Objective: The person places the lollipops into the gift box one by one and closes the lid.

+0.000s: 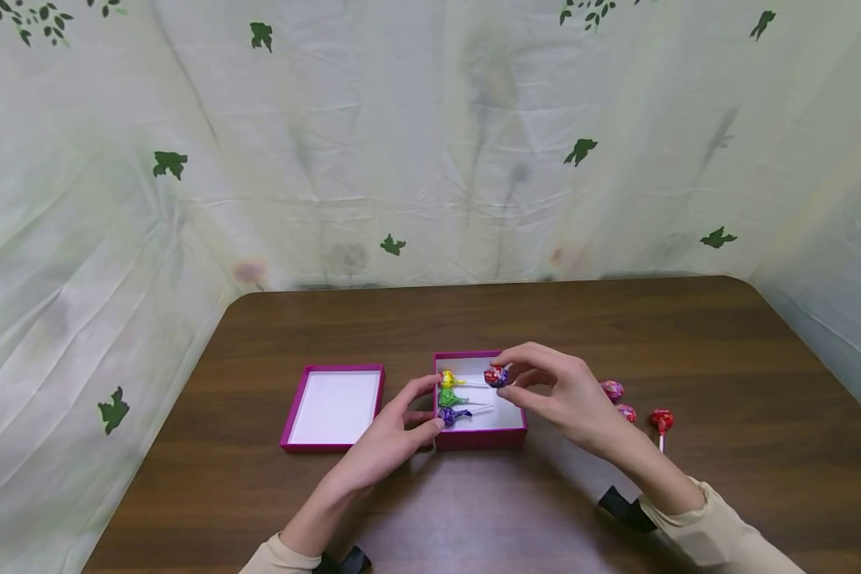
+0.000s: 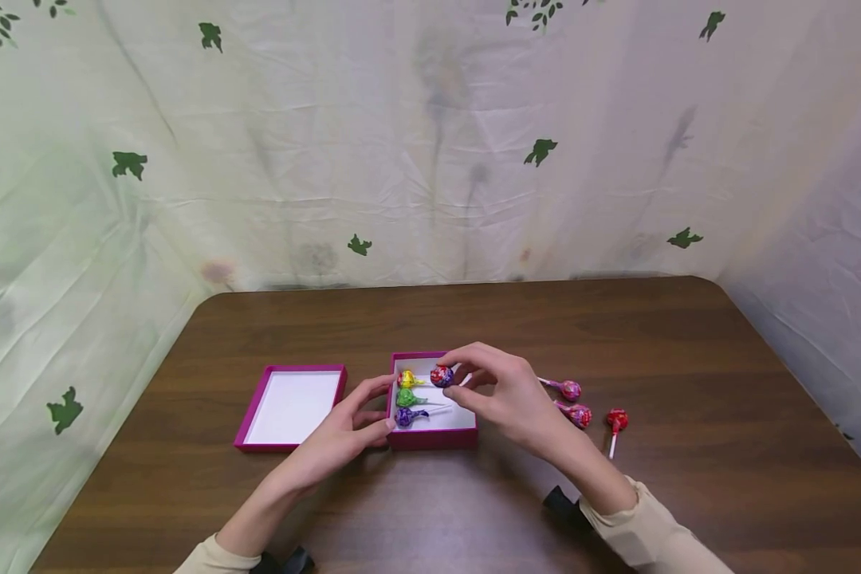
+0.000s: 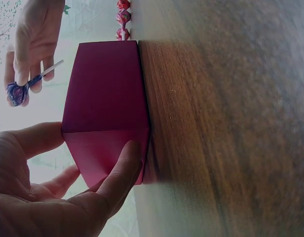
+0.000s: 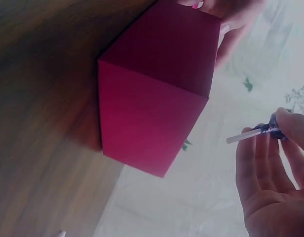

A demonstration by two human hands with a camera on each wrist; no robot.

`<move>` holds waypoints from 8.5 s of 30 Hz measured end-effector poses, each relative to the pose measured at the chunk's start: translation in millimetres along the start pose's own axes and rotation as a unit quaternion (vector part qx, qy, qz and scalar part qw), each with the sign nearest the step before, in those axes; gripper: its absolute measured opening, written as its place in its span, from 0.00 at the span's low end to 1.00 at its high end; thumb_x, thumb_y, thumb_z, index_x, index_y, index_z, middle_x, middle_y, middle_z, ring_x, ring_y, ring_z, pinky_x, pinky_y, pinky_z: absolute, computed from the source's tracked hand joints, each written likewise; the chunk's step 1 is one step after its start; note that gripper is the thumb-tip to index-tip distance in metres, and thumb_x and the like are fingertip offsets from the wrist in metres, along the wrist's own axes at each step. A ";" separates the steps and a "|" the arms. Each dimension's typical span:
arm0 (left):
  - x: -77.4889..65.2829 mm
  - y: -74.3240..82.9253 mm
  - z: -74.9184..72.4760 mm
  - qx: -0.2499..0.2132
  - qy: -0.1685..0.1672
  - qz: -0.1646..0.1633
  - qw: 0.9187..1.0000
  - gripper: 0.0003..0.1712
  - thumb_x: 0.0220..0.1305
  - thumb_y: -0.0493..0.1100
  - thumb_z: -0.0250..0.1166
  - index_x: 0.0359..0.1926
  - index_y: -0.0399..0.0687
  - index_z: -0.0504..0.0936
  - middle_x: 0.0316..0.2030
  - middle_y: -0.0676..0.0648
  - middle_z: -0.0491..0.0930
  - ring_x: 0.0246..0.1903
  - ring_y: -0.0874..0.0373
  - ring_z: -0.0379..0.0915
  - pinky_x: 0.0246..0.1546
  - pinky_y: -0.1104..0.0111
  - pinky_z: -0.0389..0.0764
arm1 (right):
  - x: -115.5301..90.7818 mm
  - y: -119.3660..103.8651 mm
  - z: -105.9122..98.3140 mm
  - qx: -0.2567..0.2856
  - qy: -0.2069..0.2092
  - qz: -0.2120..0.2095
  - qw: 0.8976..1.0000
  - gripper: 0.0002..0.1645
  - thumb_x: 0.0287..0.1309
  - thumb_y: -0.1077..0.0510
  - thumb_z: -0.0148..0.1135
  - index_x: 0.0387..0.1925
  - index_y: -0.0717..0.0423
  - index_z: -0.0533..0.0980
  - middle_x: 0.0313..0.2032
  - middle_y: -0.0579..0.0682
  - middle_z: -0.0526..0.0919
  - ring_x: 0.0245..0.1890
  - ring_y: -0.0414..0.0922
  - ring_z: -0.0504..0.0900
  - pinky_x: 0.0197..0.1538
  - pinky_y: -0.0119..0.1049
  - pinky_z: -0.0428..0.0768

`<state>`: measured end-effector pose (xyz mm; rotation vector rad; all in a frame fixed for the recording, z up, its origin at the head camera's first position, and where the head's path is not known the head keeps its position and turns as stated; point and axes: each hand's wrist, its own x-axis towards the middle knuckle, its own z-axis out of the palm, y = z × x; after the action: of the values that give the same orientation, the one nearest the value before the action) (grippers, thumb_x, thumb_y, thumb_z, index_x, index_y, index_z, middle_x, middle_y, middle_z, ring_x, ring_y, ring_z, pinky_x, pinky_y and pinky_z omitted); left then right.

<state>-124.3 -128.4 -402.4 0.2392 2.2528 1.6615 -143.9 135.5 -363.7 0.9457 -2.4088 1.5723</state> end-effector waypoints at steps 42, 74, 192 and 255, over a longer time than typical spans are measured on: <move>-1.4 -1.2 -0.1 -0.020 -0.013 0.025 0.999 0.34 0.68 0.43 0.63 0.72 0.56 0.63 0.71 0.42 0.59 0.60 0.43 0.70 0.48 0.56 0.79 | 44.6 28.7 42.3 -0.114 -0.288 0.047 0.950 0.16 0.50 0.70 0.65 0.37 0.47 0.82 0.32 0.37 0.81 0.31 0.33 0.80 0.38 0.30 0.79; -1.6 -2.8 0.6 -0.023 -0.009 0.025 0.999 0.33 0.68 0.41 0.62 0.72 0.56 0.63 0.71 0.42 0.59 0.59 0.42 0.70 0.47 0.56 0.80 | 51.4 35.4 52.0 -0.145 -0.313 0.022 0.938 0.13 0.48 0.71 0.71 0.28 0.49 0.81 0.27 0.38 0.81 0.29 0.35 0.79 0.36 0.28 0.77; 3.7 -5.5 0.5 -0.013 -0.011 0.014 1.000 0.34 0.67 0.42 0.63 0.71 0.56 0.63 0.70 0.40 0.60 0.58 0.42 0.71 0.47 0.57 0.80 | -32.2 96.3 -96.8 -0.191 -0.140 0.179 0.955 0.11 0.53 0.44 0.74 0.38 0.37 0.82 0.32 0.34 0.83 0.33 0.39 0.79 0.39 0.34 0.75; 2.1 -3.4 3.2 -0.017 0.005 0.020 1.000 0.33 0.67 0.40 0.63 0.71 0.55 0.64 0.71 0.44 0.60 0.60 0.43 0.70 0.53 0.53 0.76 | -0.5 25.3 -18.2 0.056 0.064 0.052 0.995 0.16 0.52 0.62 0.74 0.43 0.52 0.81 0.39 0.48 0.84 0.36 0.49 0.84 0.43 0.41 0.82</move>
<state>-125.0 -125.9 -406.8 0.2706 2.2404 1.7237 -161.8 158.1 -375.6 0.7207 -2.3390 1.7619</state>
